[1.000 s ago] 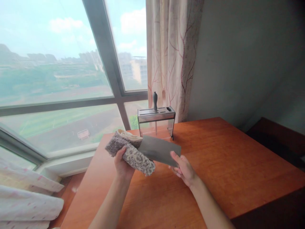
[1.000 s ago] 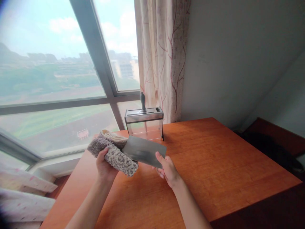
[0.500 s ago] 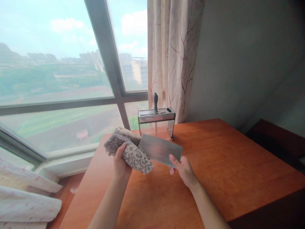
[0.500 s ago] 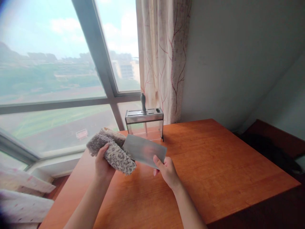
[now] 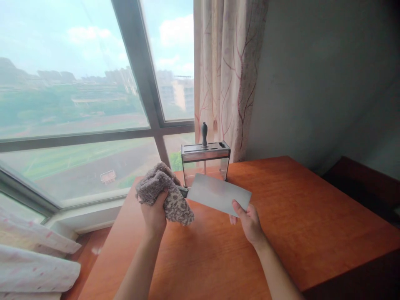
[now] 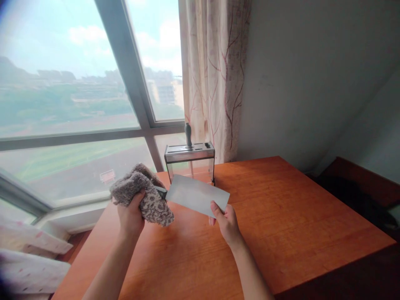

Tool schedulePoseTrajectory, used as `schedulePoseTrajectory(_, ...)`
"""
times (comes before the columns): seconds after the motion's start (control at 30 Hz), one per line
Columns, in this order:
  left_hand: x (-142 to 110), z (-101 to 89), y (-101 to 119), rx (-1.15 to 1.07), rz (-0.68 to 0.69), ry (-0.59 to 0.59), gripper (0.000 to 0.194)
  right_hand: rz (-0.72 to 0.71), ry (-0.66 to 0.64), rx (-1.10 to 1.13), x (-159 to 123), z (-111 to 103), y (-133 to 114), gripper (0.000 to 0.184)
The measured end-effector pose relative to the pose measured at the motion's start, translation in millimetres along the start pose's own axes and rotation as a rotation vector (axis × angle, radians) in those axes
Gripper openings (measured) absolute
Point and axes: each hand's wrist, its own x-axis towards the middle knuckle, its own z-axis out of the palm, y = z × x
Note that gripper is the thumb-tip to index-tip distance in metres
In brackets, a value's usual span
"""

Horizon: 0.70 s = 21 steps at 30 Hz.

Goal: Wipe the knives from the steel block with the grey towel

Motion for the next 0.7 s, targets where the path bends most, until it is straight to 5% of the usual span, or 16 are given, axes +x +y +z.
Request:
schedulePoseTrajectory(0.23, 4, -3.6, 11, 0.3, 0.077, -0.161, 0.03, -0.021, 0.049, 0.084, 6, -6, 6, 0.047)
schedulePoseTrajectory(0.4, 0, -1.1, 10, 0.235, 0.115, -0.221, 0.034, -0.021, 0.128, 0.2, 9, -12, 8, 0.045)
schedulePoseTrajectory(0.7, 1, -3.8, 8, -0.243, -0.471, -0.173, 0.04, 0.003, 0.107, 0.356, 5, -18, -1, 0.039)
